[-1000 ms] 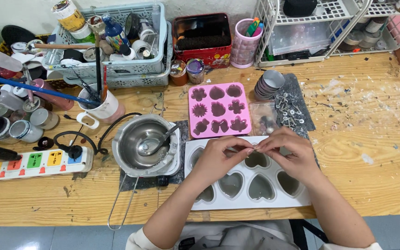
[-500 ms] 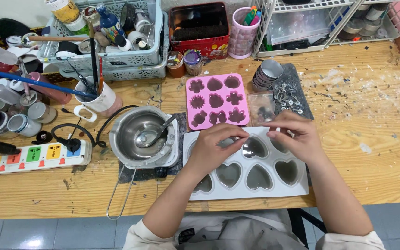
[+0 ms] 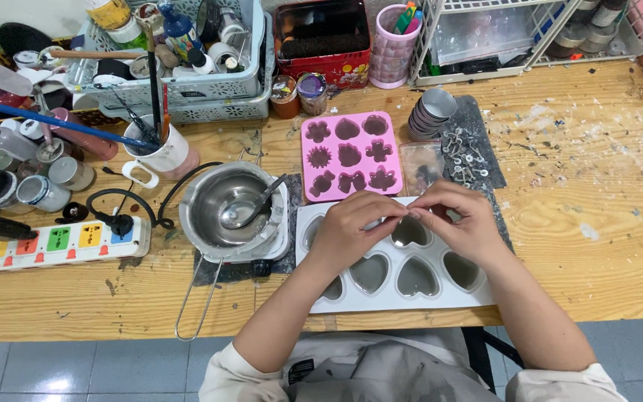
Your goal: The recorder pours melted wax into heart-shaped molds and prepares metal wick tabs.
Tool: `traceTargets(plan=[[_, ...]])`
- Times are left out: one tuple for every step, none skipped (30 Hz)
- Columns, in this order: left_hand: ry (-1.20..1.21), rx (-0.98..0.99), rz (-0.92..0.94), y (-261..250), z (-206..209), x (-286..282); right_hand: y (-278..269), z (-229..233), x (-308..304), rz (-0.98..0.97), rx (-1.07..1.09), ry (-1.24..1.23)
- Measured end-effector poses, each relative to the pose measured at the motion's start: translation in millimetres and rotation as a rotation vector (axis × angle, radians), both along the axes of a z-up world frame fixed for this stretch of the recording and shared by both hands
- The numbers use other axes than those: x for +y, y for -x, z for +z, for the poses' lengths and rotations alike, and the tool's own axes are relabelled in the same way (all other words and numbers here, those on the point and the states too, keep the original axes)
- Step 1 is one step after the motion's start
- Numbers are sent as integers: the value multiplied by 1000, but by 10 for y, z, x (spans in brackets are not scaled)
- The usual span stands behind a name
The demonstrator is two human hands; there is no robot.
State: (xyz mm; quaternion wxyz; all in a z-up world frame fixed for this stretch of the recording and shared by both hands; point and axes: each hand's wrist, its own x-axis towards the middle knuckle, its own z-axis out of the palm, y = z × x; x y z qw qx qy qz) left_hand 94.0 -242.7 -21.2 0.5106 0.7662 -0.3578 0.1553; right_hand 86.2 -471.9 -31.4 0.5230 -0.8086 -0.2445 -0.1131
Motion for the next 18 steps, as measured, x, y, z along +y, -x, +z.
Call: traceTargets(plan=[[0,1,1,7,-2,1,12,-3,19,1,1,0],[-8,-9,14,13,-3,1,24,-6,38,-37,-2,20],[-17,-21,26,8,-1,0,25,-4,55,-75,-7,40],[-17,-22,27,16,23,-5,25,10,60,-74,-9,41],[-15,-3,47,31,44,-10,33,19,65,-80,-19,44],[-13,16,67,44,63,-16,41,28,69,-87,-29,48],[-14,17,66,40,44,-23,45,31,67,-87,-28,48],[19,38,76,35,27,-31,47,34,63,-84,-41,32],[51,58,85,27,11,-35,47,37,63,-82,-55,14],[50,58,84,15,12,-30,43,26,51,-82,-55,12],[38,75,83,9,11,-26,42,14,39,-66,-77,-3],[25,92,81,4,10,-22,42,2,26,-50,-99,-17],[25,94,81,5,17,-20,43,-3,19,-50,-98,-17],[6,66,87,7,25,-18,44,-7,13,-48,-81,-25],[-13,36,93,3,37,-15,40,-9,7,-46,-66,-34],[-13,37,93,12,47,-14,44,10,14,-46,-65,-34],[-33,45,101,13,58,-11,39,31,22,-41,-56,-31],[-52,53,109,14,70,-9,35,52,30,-35,-46,-27]])
